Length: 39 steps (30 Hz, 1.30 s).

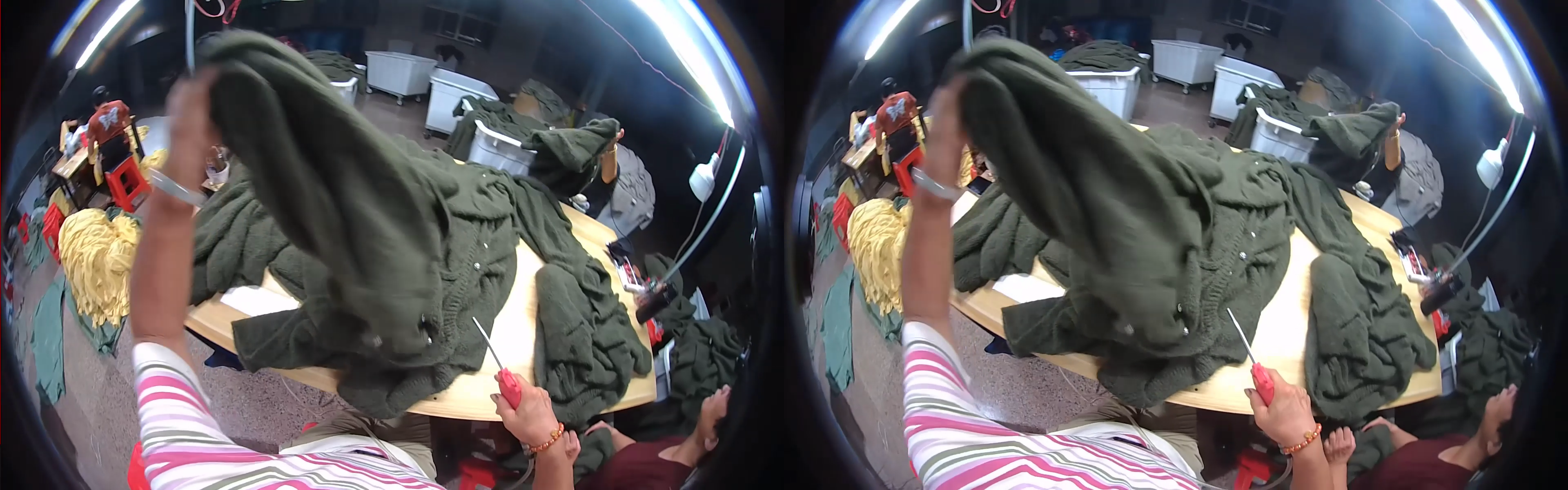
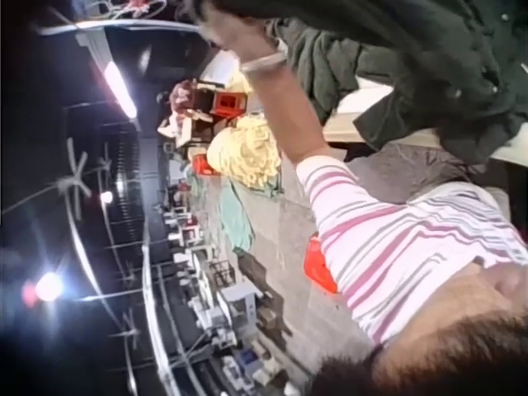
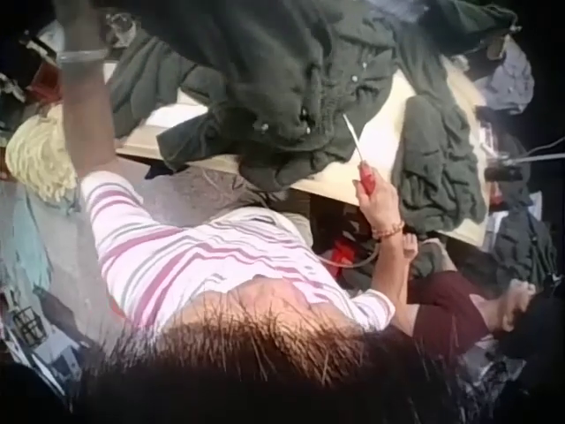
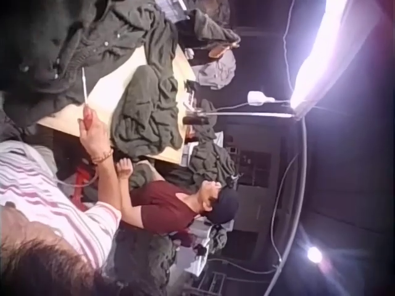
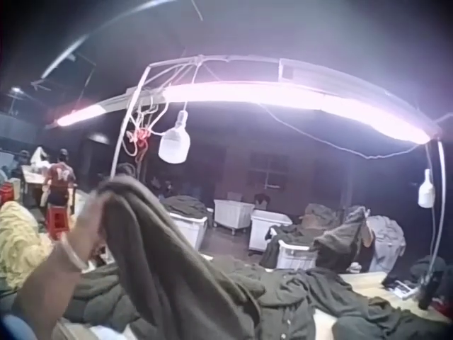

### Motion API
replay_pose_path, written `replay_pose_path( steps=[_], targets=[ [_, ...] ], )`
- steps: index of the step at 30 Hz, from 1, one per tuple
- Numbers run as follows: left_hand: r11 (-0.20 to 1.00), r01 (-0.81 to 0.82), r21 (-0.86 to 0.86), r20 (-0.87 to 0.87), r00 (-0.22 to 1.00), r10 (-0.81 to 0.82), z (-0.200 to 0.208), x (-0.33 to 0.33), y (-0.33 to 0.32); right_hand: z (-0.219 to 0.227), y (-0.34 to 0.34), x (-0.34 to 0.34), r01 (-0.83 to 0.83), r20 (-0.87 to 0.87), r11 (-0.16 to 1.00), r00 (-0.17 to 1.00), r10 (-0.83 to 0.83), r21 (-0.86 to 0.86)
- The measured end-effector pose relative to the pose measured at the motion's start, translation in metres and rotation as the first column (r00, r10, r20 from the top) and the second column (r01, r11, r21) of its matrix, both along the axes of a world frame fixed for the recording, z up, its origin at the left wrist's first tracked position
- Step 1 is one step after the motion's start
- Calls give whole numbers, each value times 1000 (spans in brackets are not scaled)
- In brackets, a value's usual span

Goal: Trim excess threads from olive green sweaters using scissors.

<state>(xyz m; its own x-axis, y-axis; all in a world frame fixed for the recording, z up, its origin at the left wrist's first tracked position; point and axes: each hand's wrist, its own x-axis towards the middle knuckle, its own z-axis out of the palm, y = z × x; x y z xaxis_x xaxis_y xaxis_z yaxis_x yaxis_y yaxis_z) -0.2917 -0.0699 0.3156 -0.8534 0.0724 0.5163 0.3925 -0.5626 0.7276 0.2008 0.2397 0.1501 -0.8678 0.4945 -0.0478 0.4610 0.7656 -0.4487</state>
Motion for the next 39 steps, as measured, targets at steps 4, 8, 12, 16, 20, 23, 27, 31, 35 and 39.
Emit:
replay_pose_path(
  steps=[4,8,12,16,20,23,27,31,35,39],
  targets=[
    [994,-98,54,-35,994,100,79,-65,-56,-10,10,-11,35,-23,999,999,-35,-10],
    [717,-672,-185,-258,737,624,115,-81,-67,-17,17,-22,31,-36,998,999,-34,-59],
    [-112,-990,-88,-595,-38,803,125,-139,-74,-28,23,-35,-3,-43,999,999,1,-52],
    [104,-987,124,-905,-70,420,44,-175,-34,-39,29,-47,17,4,992,1000,-17,-125],
    [-74,-969,-236,-963,223,150,-81,-171,19,-46,34,-40,63,-5,988,998,-64,-138],
    [59,-623,-780,-624,767,-146,-136,-99,74,-55,43,-35,129,-11,974,991,-133,-188],
    [483,-296,-824,-563,526,-638,-189,48,117,-56,48,-47,133,-67,974,987,-148,-186],
    [395,-345,-852,-455,113,-883,-215,169,121,-62,46,-47,101,-96,969,987,-125,-227],
    [415,-478,-774,-548,178,-818,-246,175,128,-53,35,-50,81,-69,973,993,-98,-216],
    [425,134,-895,-260,617,-743,-250,171,128,-52,25,-37,91,-73,974,991,-108,-206]
  ],
)
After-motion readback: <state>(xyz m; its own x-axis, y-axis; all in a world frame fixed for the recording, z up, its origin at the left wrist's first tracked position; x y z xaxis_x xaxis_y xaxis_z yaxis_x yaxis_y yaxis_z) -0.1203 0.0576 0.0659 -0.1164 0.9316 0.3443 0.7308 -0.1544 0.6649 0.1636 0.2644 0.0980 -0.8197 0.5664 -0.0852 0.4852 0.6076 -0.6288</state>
